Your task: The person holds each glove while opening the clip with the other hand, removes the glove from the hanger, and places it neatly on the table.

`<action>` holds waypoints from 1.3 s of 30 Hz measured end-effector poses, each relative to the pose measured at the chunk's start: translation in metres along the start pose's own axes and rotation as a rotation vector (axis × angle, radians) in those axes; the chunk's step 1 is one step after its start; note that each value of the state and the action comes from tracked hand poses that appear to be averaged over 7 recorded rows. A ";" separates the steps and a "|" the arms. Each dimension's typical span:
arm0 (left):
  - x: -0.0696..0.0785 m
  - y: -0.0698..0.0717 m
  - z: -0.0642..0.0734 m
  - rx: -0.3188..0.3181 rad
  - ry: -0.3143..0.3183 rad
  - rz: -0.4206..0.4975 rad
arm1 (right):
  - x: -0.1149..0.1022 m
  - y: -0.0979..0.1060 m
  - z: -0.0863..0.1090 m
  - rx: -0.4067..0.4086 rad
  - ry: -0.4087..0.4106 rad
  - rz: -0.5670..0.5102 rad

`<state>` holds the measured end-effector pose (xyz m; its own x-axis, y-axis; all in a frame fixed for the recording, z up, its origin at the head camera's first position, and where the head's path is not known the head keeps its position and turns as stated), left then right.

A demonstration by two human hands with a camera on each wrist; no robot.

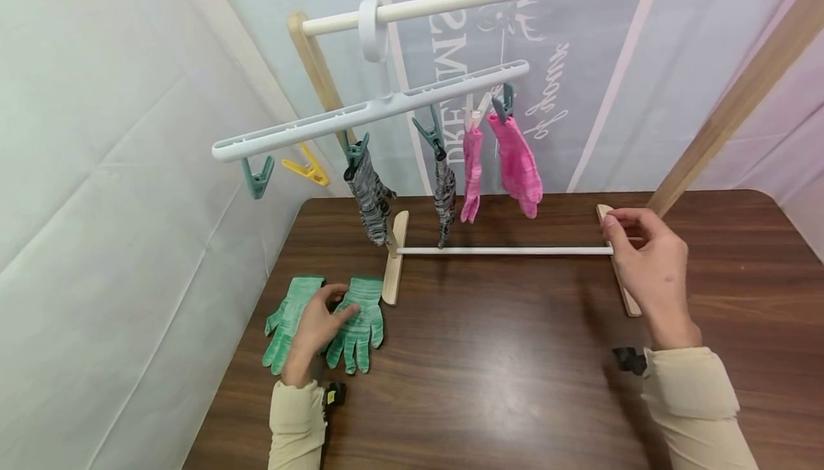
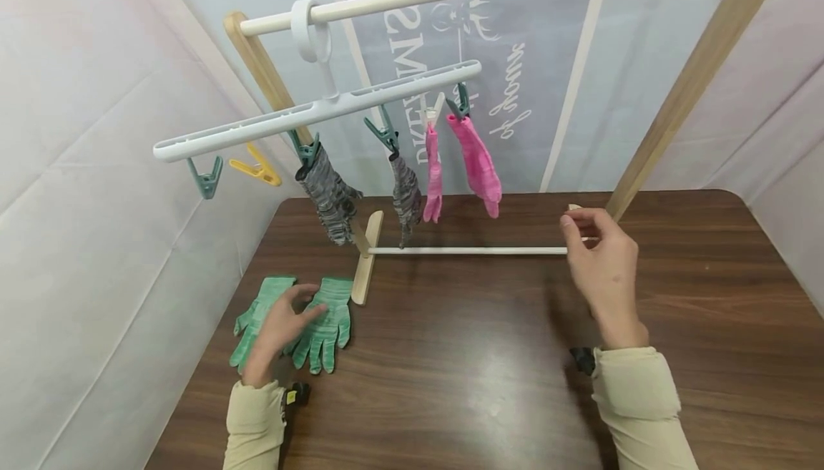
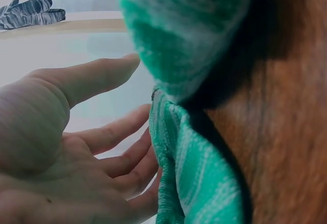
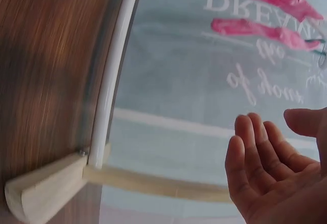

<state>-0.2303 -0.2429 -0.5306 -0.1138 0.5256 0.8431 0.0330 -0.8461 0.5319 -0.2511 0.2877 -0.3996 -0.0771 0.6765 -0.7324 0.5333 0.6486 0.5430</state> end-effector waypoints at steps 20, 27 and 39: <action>0.015 0.009 0.008 0.112 -0.126 -0.159 | 0.047 0.032 -0.004 0.203 -0.189 0.096; 0.007 0.003 0.013 0.035 -0.089 -0.135 | 0.054 0.035 0.004 0.197 -0.225 0.135; 0.000 0.007 0.007 -0.030 -0.085 -0.153 | 0.052 0.042 0.024 0.239 -0.188 0.189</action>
Point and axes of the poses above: each hand's wrist, its own z-axis away from the middle knuckle, its own y-axis out of the back of the hand, x = y × z, the point moved 9 cm from there along -z, towards the middle knuckle, and after that the axes turned 10 degrees about z, right-handed, at the moved point
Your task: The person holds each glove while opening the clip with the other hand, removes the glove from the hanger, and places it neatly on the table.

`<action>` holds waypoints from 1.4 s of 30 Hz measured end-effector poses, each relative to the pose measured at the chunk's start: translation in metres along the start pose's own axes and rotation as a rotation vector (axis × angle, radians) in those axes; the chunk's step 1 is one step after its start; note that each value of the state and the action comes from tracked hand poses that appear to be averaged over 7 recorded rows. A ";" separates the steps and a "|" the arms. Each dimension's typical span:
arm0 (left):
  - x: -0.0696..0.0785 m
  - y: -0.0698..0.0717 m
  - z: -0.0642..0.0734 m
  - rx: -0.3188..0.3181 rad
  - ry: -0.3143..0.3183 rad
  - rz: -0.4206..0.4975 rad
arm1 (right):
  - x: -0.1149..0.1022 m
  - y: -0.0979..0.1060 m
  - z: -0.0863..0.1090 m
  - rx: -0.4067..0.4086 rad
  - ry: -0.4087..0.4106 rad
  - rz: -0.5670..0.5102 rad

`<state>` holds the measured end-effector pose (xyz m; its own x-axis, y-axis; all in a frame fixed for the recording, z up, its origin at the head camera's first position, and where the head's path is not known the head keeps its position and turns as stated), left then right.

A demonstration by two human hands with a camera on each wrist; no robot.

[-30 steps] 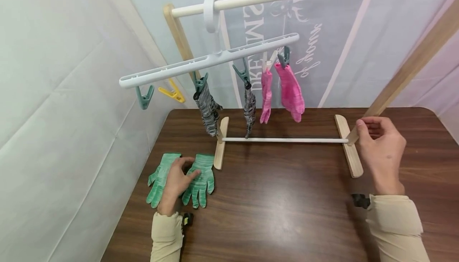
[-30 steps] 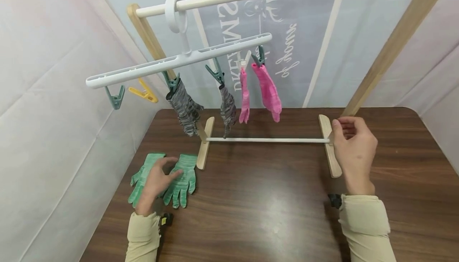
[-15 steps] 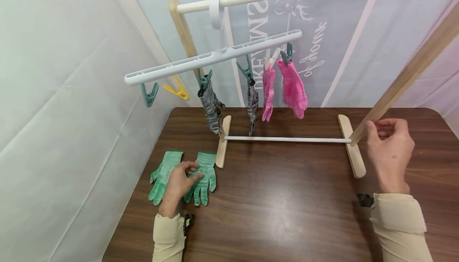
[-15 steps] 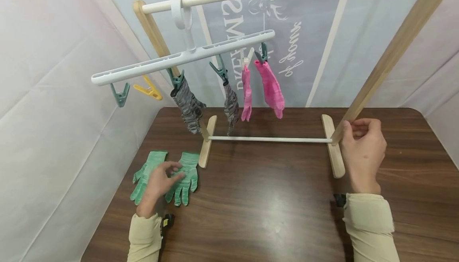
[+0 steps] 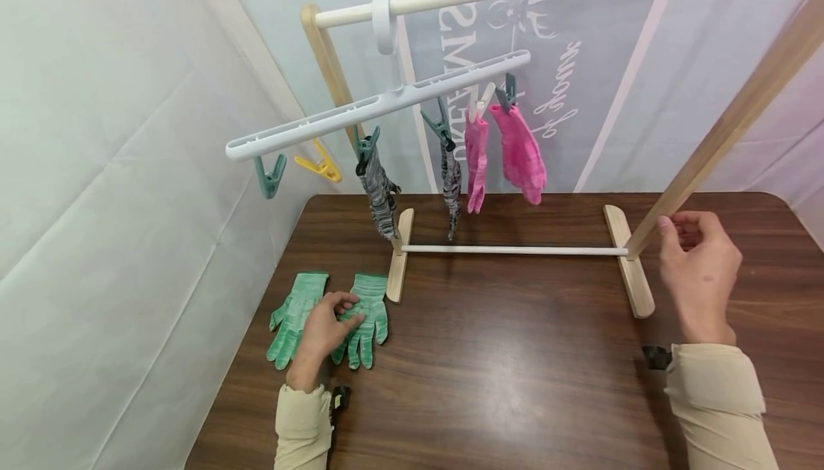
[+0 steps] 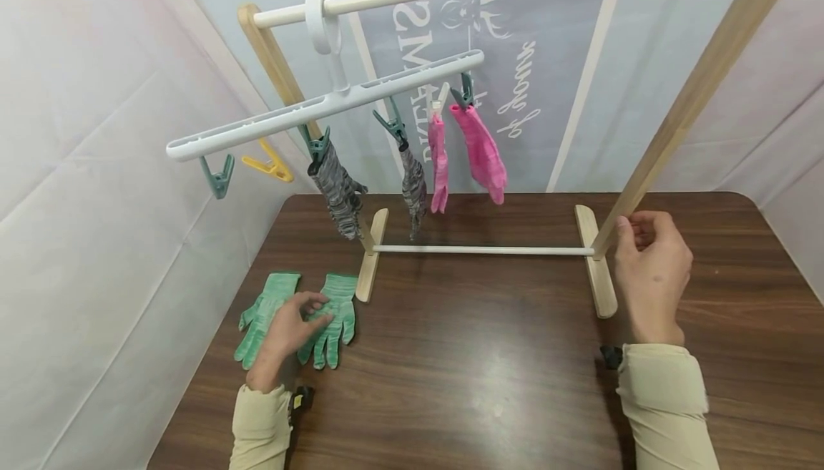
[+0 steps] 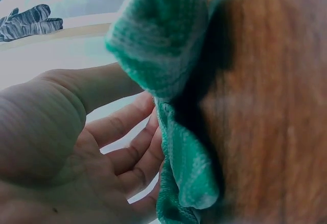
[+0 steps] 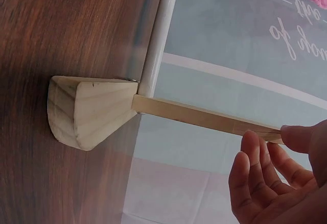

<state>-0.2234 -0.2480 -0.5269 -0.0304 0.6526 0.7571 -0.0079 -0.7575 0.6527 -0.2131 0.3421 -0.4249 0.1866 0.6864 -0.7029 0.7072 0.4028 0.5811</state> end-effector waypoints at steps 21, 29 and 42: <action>0.015 0.020 0.000 0.113 -0.009 0.051 | -0.002 -0.004 0.001 -0.006 0.004 0.011; 0.067 0.040 -0.007 0.229 -0.176 0.279 | -0.009 0.001 0.007 -0.010 -0.013 0.001; 0.147 0.039 -0.022 0.301 -0.389 0.553 | 0.000 -0.003 0.004 -0.014 -0.009 0.011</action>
Point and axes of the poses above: each hand's wrist, its own z-axis away from the middle knuckle, its own y-axis out of the back of the hand, x = y × z, the point moved 9 cm from there along -z, towards the middle knuckle, and after that the axes turned 10 degrees about z, right-handed, at the moved point
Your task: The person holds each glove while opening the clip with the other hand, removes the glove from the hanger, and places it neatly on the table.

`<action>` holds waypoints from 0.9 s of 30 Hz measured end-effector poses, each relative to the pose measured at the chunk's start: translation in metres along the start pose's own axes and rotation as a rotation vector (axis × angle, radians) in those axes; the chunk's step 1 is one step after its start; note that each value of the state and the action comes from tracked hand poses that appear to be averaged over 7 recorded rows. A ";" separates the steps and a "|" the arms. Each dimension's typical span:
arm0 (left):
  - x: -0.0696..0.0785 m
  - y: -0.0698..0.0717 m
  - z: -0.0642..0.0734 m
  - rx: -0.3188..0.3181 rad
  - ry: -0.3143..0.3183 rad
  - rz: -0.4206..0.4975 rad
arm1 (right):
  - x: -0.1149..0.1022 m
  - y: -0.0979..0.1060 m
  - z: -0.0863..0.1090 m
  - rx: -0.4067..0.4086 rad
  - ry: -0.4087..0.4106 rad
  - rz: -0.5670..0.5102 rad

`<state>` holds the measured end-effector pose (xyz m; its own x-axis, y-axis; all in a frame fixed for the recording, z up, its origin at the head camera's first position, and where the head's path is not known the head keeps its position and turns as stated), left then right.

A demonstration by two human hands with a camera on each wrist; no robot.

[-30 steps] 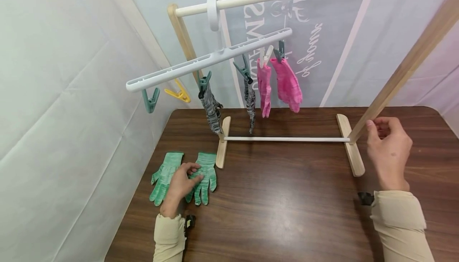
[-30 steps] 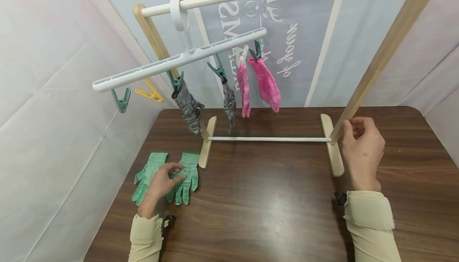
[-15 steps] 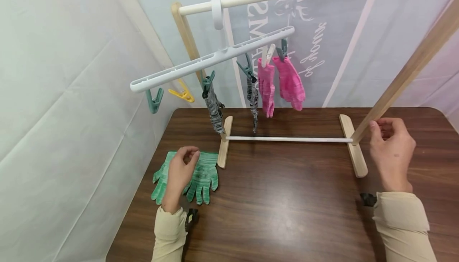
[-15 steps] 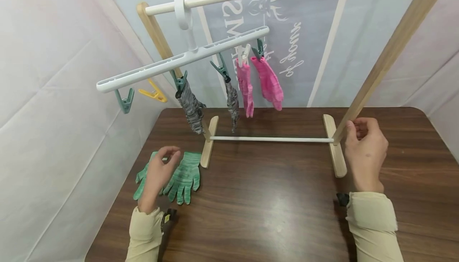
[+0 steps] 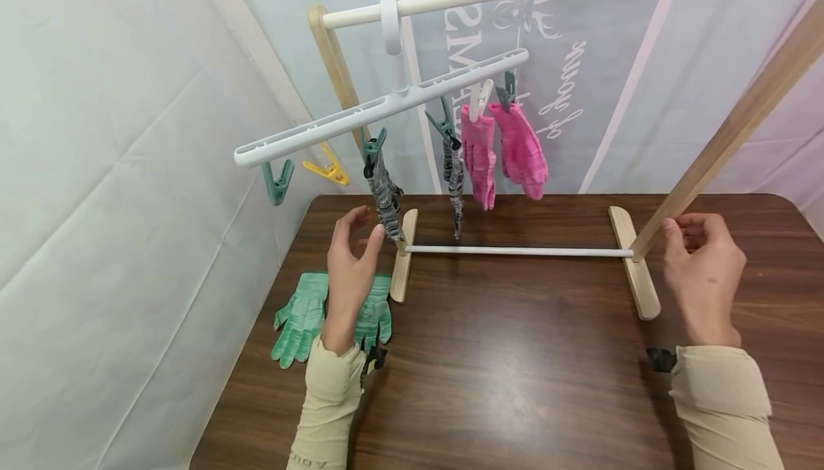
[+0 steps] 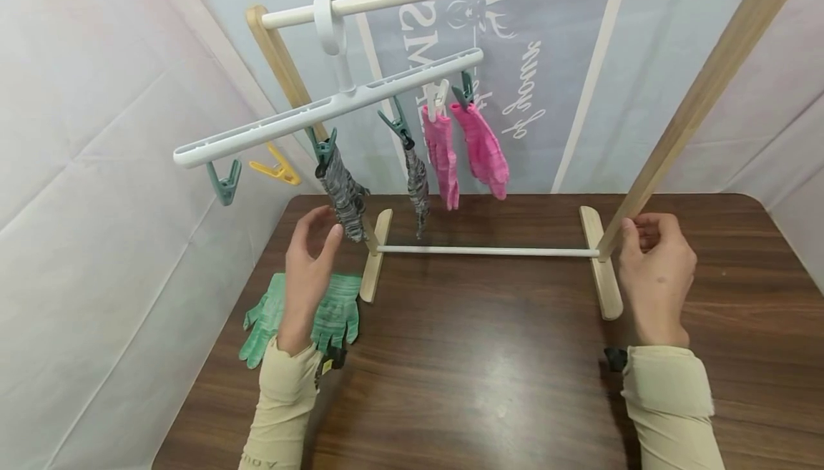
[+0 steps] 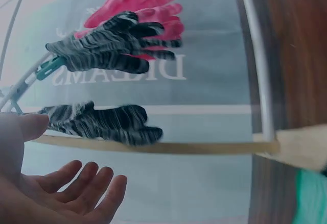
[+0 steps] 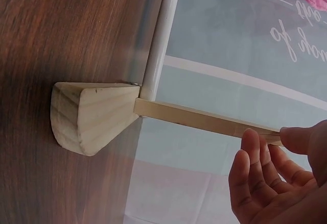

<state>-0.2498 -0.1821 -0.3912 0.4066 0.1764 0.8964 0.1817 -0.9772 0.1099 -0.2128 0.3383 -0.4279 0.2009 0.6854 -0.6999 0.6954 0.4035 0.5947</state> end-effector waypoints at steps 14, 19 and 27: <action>0.002 -0.023 -0.003 0.074 -0.022 0.047 | -0.002 -0.004 0.005 -0.008 0.010 -0.001; 0.003 -0.024 -0.007 0.105 -0.042 0.008 | -0.003 -0.004 0.004 -0.005 0.013 -0.015; 0.009 -0.029 -0.006 0.100 -0.081 0.017 | -0.004 -0.004 0.002 -0.048 -0.015 0.004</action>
Point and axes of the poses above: each hand's wrist, its own z-axis away from the middle knuckle, its own y-axis out of the back of the hand, x = y × z, the point moved 9 cm from there along -z, towards the middle knuckle, and after that the axes turned 10 degrees about z, right-handed, at the moved point
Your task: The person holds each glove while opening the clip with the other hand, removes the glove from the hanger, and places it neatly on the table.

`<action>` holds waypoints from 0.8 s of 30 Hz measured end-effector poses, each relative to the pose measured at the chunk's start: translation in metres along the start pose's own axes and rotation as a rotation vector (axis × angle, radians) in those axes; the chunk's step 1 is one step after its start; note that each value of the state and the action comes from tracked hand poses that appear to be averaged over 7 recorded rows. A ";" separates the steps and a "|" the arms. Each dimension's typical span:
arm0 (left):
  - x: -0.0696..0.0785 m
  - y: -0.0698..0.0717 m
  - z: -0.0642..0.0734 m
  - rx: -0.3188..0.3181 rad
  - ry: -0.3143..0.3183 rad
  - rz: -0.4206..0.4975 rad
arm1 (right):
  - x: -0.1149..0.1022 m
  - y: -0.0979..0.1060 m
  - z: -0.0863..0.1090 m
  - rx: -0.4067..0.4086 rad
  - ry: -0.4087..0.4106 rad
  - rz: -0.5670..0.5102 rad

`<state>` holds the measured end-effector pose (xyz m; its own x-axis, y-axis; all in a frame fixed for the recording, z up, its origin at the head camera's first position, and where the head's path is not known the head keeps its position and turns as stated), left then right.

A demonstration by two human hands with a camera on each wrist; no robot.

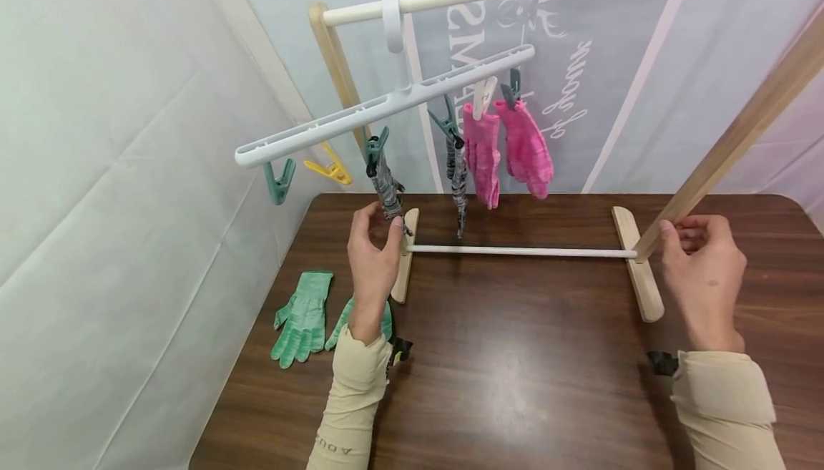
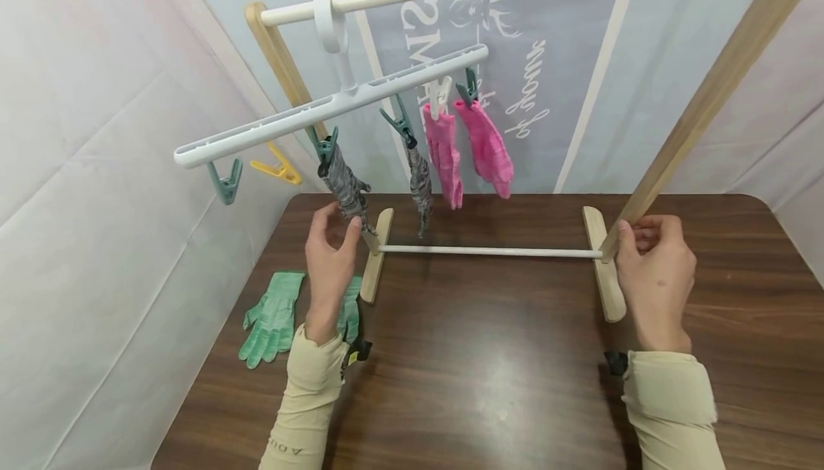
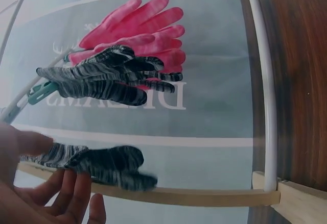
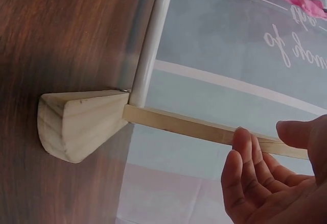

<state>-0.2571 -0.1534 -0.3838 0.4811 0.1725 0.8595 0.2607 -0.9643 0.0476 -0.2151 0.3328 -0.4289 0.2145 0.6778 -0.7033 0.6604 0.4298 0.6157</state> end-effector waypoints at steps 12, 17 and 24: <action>-0.002 0.004 0.000 0.149 -0.013 0.000 | -0.002 0.001 0.001 -0.016 0.000 -0.005; -0.002 0.011 -0.003 0.176 -0.056 -0.008 | -0.001 0.000 0.001 -0.021 -0.007 -0.005; -0.003 0.011 -0.003 0.148 -0.046 0.037 | 0.008 -0.002 0.001 -0.145 -0.092 0.132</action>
<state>-0.2582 -0.1648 -0.3845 0.5294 0.1495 0.8351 0.3605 -0.9307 -0.0619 -0.2139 0.3362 -0.4360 0.3611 0.6795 -0.6386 0.5134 0.4268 0.7445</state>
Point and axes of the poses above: each hand's wrist, its own z-axis away from the middle knuckle, its own y-axis out of the back of the hand, x = y × z, the point moved 9 cm from there along -z, towards the middle knuckle, and after that the axes turned 10 degrees about z, right-handed, at the moved point
